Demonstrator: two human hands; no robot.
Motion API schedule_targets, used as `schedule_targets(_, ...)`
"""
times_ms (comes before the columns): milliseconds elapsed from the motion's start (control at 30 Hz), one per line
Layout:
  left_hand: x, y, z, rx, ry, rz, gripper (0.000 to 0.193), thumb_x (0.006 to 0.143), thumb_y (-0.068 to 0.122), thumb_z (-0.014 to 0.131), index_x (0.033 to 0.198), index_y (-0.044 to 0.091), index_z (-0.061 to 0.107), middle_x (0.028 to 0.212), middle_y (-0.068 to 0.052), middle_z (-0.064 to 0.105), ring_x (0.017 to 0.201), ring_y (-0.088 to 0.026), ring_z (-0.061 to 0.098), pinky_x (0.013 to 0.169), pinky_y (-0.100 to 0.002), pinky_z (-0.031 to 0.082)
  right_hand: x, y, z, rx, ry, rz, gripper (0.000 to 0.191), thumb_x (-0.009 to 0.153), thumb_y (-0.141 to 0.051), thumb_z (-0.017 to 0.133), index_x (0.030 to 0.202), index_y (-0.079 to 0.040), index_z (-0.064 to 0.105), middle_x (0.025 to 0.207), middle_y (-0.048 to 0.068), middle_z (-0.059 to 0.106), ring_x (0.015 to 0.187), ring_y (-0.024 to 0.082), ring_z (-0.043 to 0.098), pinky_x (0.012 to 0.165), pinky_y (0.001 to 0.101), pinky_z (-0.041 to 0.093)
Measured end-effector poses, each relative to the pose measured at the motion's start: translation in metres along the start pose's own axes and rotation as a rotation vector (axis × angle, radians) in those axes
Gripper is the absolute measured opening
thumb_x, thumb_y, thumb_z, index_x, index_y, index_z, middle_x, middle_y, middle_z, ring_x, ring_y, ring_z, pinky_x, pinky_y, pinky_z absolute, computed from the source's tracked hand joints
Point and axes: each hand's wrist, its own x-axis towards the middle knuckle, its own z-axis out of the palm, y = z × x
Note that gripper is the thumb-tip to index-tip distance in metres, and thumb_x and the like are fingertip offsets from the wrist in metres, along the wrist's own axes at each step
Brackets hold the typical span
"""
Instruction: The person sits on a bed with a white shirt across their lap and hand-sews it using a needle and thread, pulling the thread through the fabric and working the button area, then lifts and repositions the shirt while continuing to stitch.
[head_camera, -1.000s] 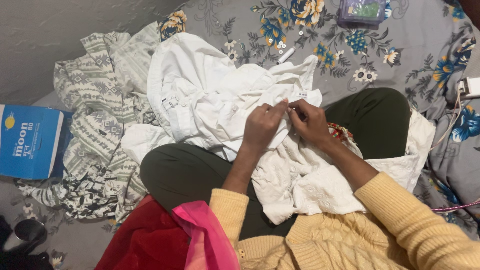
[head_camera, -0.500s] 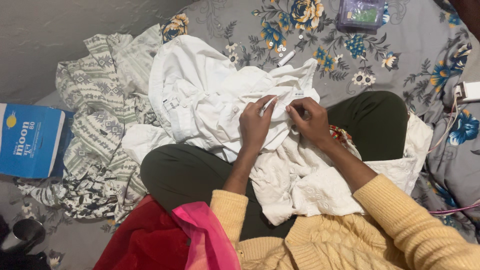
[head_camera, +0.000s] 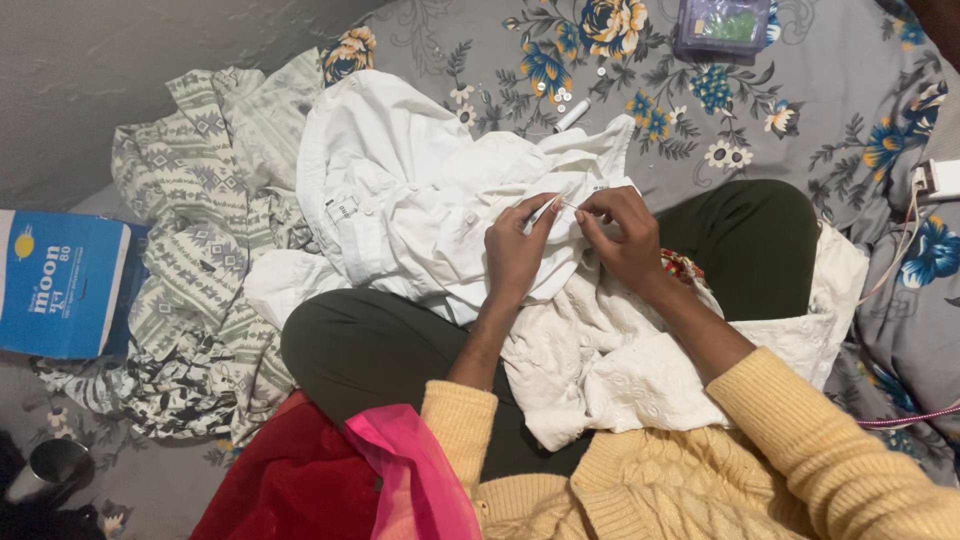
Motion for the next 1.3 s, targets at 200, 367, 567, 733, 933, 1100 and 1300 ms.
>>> schedule_targets(200,0.0,-0.002,0.0,-0.056,-0.008,0.044,0.023,0.093,0.029,0.076,0.11,0.013,0.08,0.096,-0.011,0.077,0.084,-0.019,0.071,0.077,-0.03,0.055,-0.001,0.003,0.0,-0.035,-0.004,-0.043,0.014,0.095,-0.002,0.076,0.106,-0.002,0.068,0.103,0.01,0.067,0.089,0.022,0.063,0.072,0.0327,0.051)
schedule_targets(367,0.0,-0.007,0.005,-0.242,-0.049,0.03,0.022,0.093,0.025,0.077,0.111,0.012,0.078,0.1,-0.009,0.079,0.09,-0.016,0.072,0.081,-0.028,0.055,-0.003,0.006,-0.001,-0.088,-0.004,-0.085,0.015,0.093,0.0,0.075,0.106,0.0,0.066,0.103,0.011,0.065,0.093,0.026,0.062,0.074,0.0349,0.052)
schedule_targets(567,-0.008,-0.006,0.005,-0.175,-0.125,0.063,0.025,0.093,0.024,0.076,0.116,0.016,0.078,0.098,-0.01,0.077,0.088,-0.016,0.071,0.081,-0.028,0.055,-0.003,0.009,-0.001,-0.164,0.023,-0.153,0.017,0.091,0.002,0.076,0.105,0.0,0.066,0.104,0.012,0.065,0.096,0.029,0.062,0.079,0.0383,0.053)
schedule_targets(733,-0.004,0.001,-0.001,-0.084,-0.118,0.183,0.025,0.092,0.023,0.077,0.117,0.02,0.078,0.098,-0.008,0.075,0.086,-0.016,0.068,0.081,-0.028,0.054,0.0,0.006,-0.002,-0.181,-0.029,-0.151,0.02,0.089,0.001,0.079,0.105,-0.001,0.067,0.107,0.01,0.067,0.103,0.031,0.063,0.088,0.0421,0.052)
schedule_targets(933,-0.001,0.006,-0.008,0.0,-0.062,0.155,0.022,0.086,0.018,0.082,0.108,0.017,0.081,0.087,-0.008,0.069,0.083,-0.02,0.06,0.076,-0.033,0.051,-0.002,0.013,-0.008,0.008,-0.01,0.009,0.028,0.101,-0.016,0.065,0.126,-0.003,0.064,0.128,0.009,0.067,0.127,0.029,0.056,0.111,0.0433,0.038)
schedule_targets(1100,0.004,-0.002,-0.006,-0.007,-0.171,0.28,0.017,0.087,0.013,0.079,0.103,0.013,0.079,0.092,-0.004,0.074,0.089,-0.022,0.059,0.08,-0.035,0.051,-0.009,0.046,0.001,-0.08,-0.099,0.162,0.017,0.101,-0.022,0.069,0.105,-0.006,0.075,0.102,0.005,0.07,0.106,0.02,0.061,0.104,0.0379,0.038)
schedule_targets(1300,0.002,-0.012,-0.006,0.044,-0.243,0.384,0.025,0.084,0.004,0.075,0.108,0.012,0.079,0.097,-0.006,0.074,0.094,-0.023,0.06,0.084,-0.036,0.052,-0.01,0.058,0.006,0.458,-0.238,0.711,0.019,0.1,-0.021,0.071,0.105,-0.003,0.075,0.087,-0.003,0.066,0.08,0.004,0.052,0.068,0.0232,0.04)
